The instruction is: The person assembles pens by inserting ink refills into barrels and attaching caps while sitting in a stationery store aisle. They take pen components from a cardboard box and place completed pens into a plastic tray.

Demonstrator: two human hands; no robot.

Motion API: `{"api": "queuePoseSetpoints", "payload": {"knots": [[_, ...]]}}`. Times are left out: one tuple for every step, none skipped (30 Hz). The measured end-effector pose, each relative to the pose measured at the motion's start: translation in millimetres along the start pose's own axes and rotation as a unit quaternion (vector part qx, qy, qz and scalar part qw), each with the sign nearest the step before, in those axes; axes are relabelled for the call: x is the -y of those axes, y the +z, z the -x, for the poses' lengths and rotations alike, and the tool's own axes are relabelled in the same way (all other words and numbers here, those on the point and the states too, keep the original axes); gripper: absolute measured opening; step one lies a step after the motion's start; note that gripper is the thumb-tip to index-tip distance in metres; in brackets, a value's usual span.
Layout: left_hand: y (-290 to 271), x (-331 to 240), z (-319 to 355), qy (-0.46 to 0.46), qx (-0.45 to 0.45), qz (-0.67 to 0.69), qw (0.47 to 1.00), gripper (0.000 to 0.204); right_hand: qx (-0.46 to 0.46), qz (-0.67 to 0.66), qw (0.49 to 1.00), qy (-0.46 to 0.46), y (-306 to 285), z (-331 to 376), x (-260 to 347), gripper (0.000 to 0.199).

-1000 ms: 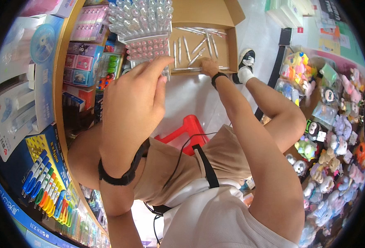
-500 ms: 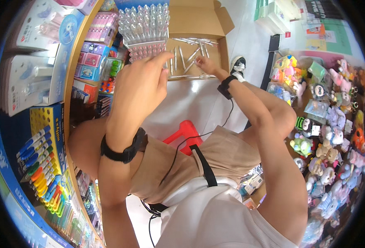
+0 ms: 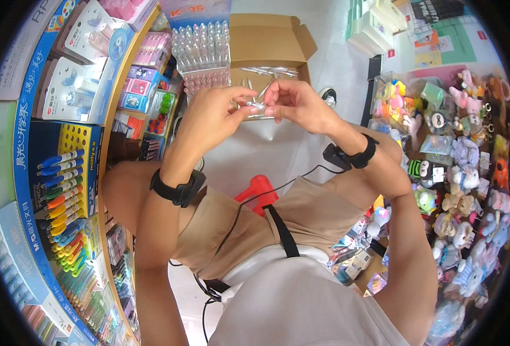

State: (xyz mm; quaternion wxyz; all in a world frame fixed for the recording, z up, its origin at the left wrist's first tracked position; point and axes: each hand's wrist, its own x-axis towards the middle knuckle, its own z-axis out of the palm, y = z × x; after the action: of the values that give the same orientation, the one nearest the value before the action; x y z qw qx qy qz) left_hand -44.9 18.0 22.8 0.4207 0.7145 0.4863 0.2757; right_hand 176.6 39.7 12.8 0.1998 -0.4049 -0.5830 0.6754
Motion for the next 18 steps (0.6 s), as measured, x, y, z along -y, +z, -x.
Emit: {"api": "queuePoseSetpoints", "payload": {"knots": [[1, -4, 0, 0.002, 0.001, -0.002, 1.000, 0.025, -0.002, -0.001, 1.000, -0.002, 0, 3, 0, 0.012], [2, -7, 0, -0.029, 0.019, 0.025, 0.999, 0.021, -0.008, 0.000, 1.000, -0.016, -1, 4, -1, 0.011], [3, -9, -2, -0.061, 0.036, 0.052, 0.996, 0.018, -0.015, 0.001, 0.999, -0.030, -2, 5, -3, 0.011], [6, -7, -4, -0.060, 0.039, 0.048, 0.996, 0.018, -0.018, -0.002, 0.999, -0.032, -3, 4, -3, 0.011], [8, -2, -4, -0.058, 0.014, 0.073, 0.996, 0.017, -0.019, 0.014, 0.999, -0.041, -2, 3, -2, 0.011], [8, 2, -4, -0.056, -0.010, 0.097, 0.994, 0.016, -0.021, 0.030, 0.998, -0.049, -1, 3, -1, 0.012], [5, 5, -4, -0.059, -0.004, 0.093, 0.994, 0.016, -0.023, 0.023, 0.998, -0.049, -3, 5, 4, 0.012], [-2, 5, -3, -0.094, -0.038, 0.098, 0.990, 0.016, -0.036, 0.106, 0.992, -0.065, -5, 6, 13, 0.012], [-8, 3, -7, -0.124, -0.073, 0.102, 0.984, 0.016, -0.051, 0.191, 0.977, -0.082, -10, 8, 20, 0.013], [-14, 1, -9, -0.132, -0.088, 0.109, 0.981, 0.017, -0.076, 0.176, 0.979, -0.066, -16, 12, 24, 0.016], [-17, 1, -10, -0.132, -0.084, 0.106, 0.982, 0.017, -0.079, 0.173, 0.980, -0.066, -21, 14, 21, 0.016], [-20, 1, -10, -0.116, -0.087, 0.133, 0.980, 0.017, -0.117, 0.109, 0.983, -0.086, -27, 14, 18, 0.014], [-22, 1, -11, -0.101, -0.091, 0.159, 0.978, 0.017, -0.154, 0.044, 0.981, -0.105, -31, 14, 16, 0.015], [-20, 3, -12, -0.103, -0.076, 0.160, 0.979, 0.019, -0.152, 0.022, 0.982, -0.109, -35, 15, 16, 0.016], [-16, 3, -13, -0.104, -0.073, 0.160, 0.979, 0.019, -0.154, 0.020, 0.982, -0.108, -36, 15, 16, 0.016], [-12, 2, -13, -0.107, -0.045, 0.145, 0.983, 0.020, -0.169, 0.000, 0.978, -0.123, -35, 13, 15, 0.015], [-8, 2, -13, -0.111, -0.018, 0.129, 0.985, 0.021, -0.182, -0.020, 0.973, -0.138, -33, 12, 15, 0.015], [-1, 8, -12, -0.095, 0.000, 0.165, 0.982, 0.024, -0.183, -0.023, 0.973, -0.138, -31, 10, 15, 0.015]]}}
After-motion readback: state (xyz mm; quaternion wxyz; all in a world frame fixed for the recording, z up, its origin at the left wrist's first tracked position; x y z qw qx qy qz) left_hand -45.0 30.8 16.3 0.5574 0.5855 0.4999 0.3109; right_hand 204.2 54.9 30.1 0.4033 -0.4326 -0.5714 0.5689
